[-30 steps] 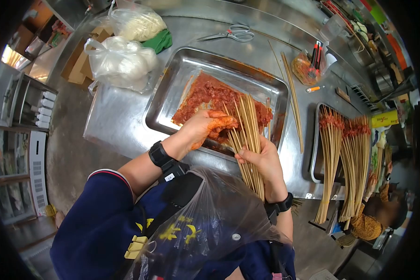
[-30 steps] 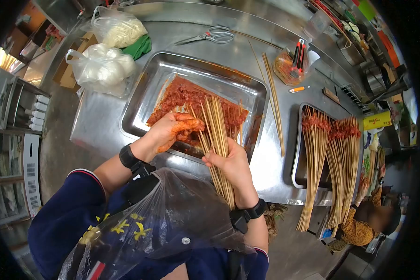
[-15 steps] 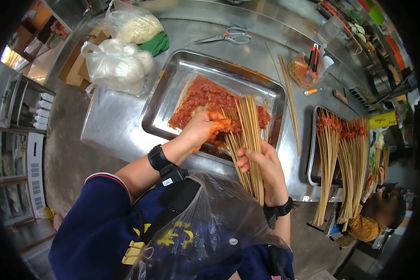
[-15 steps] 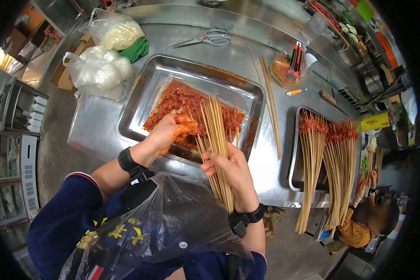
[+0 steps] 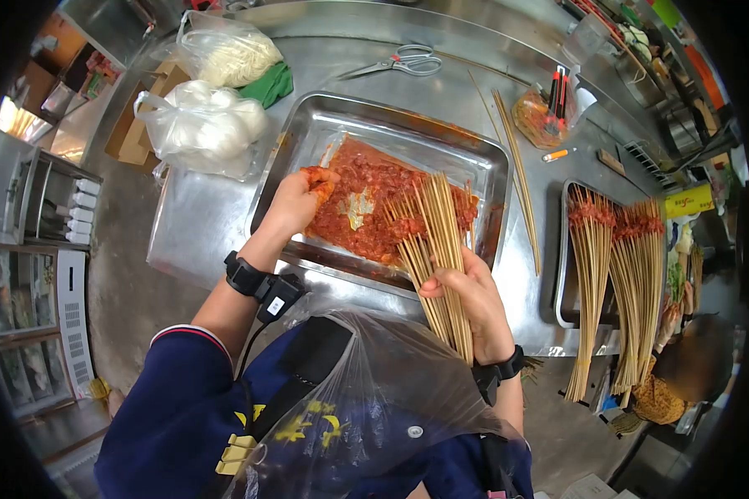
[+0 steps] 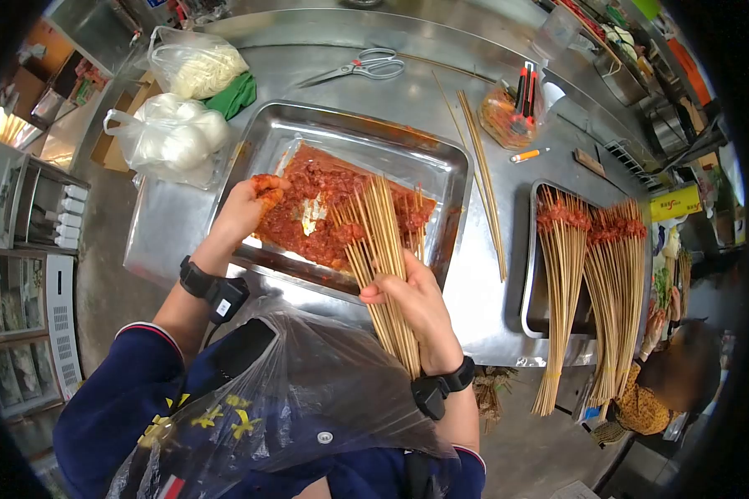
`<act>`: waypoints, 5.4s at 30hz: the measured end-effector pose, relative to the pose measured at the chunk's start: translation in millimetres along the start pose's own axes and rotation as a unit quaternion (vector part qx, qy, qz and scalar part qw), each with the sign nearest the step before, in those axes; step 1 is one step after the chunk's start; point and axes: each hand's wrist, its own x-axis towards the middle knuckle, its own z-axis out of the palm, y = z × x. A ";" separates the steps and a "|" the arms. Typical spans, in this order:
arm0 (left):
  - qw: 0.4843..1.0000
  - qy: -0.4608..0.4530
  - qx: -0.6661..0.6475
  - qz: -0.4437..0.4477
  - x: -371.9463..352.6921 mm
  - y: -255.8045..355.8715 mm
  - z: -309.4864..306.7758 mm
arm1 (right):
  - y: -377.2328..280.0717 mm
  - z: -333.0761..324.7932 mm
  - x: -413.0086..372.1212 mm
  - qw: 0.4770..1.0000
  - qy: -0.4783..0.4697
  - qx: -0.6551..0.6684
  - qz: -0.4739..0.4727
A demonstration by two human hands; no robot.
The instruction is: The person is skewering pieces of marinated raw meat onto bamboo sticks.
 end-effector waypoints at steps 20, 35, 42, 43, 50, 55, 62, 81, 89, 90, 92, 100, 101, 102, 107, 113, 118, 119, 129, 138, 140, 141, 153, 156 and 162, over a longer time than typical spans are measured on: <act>0.985 -0.002 0.147 0.095 15.7 4.2 8.9 | 4.8 -4.4 -2.5 0.997 -0.052 0.057 0.010; 0.853 -0.055 0.478 0.201 52.2 35.7 42.9 | 11.2 -10.8 -5.3 0.996 -0.057 0.075 0.006; 0.821 -0.061 0.496 0.277 58.0 33.8 36.4 | 12.9 -13.7 -5.1 0.995 -0.067 0.068 -0.010; 0.827 -0.067 0.485 0.277 59.1 33.0 39.0 | 12.8 -14.5 -7.1 0.995 -0.067 0.072 -0.008; 0.801 -0.072 0.503 0.317 51.8 38.8 40.0 | 9.7 -10.8 -7.0 0.997 -0.051 0.054 -0.001; 0.804 -0.090 0.502 0.306 54.2 33.6 44.8 | 10.1 -7.6 -7.1 0.998 -0.040 0.055 -0.004; 0.788 -0.131 0.516 0.310 29.5 35.5 43.6 | 11.5 -7.3 -8.3 0.998 -0.034 0.054 -0.007; 0.969 -0.083 -0.216 -0.081 -18.8 36.2 24.1 | 8.9 1.9 -1.9 0.997 -0.057 0.035 0.024; 0.922 -0.104 -0.370 -0.056 -20.9 34.4 33.4 | 5.4 7.1 -0.5 0.998 -0.045 0.007 0.032; 0.924 -0.105 -0.365 -0.048 -21.3 34.9 33.7 | 7.5 5.9 -0.8 0.998 -0.045 0.012 0.030; 0.926 -0.108 -0.361 -0.037 -22.6 35.2 33.4 | 11.1 6.0 -1.8 0.999 -0.039 0.018 0.019; 0.949 -0.094 -0.302 -0.005 -24.7 35.9 35.4 | 12.1 3.5 -3.9 0.998 -0.054 0.019 0.013; 0.954 -0.098 -0.282 0.004 -24.7 33.2 35.4 | 11.9 4.1 -4.6 0.998 -0.056 0.017 0.013; 0.952 -0.102 -0.287 -0.003 -25.0 32.9 36.1 | 10.4 4.6 -5.5 0.998 -0.056 0.014 0.012; 0.929 -0.131 -0.341 -0.067 -20.3 27.7 36.5 | 12.5 3.9 -5.0 0.999 -0.049 0.021 0.006; 0.866 -0.106 -0.466 -0.148 -29.1 34.2 44.9 | 12.1 4.6 -5.2 0.999 -0.038 0.023 0.010; 0.845 -0.115 -0.497 -0.162 -39.4 36.3 49.9 | 12.0 3.7 -3.2 0.999 -0.047 0.009 0.011; 0.844 -0.106 -0.499 -0.167 -42.5 38.0 50.6 | 12.9 3.2 -3.5 0.999 -0.046 0.008 0.009; 0.872 -0.193 -0.417 -0.171 -46.7 34.8 56.9 | 6.9 11.9 -10.9 1.000 -0.003 0.016 0.003; 0.912 -0.145 -0.363 -0.126 -43.1 27.6 64.3 | 10.9 3.6 -8.6 0.998 -0.024 0.007 -0.051; 0.929 -0.145 -0.318 -0.123 -40.6 28.6 66.5 | 7.5 4.5 -9.4 0.999 -0.031 0.010 -0.023; 0.939 -0.139 -0.298 -0.105 -38.5 25.1 69.3 | 5.5 5.0 -10.2 0.999 -0.035 0.012 -0.008; 0.986 0.015 0.125 0.109 -16.3 5.9 17.8 | 3.1 -6.7 -4.8 1.000 0.007 0.016 -0.005; 0.939 -0.018 0.329 0.102 -19.3 26.6 26.1 | -1.7 -0.8 -7.3 0.999 0.033 0.008 0.000; 0.875 -0.007 0.452 0.176 -10.9 13.4 42.9 | -1.8 -1.9 -5.6 1.000 0.006 -0.004 -0.007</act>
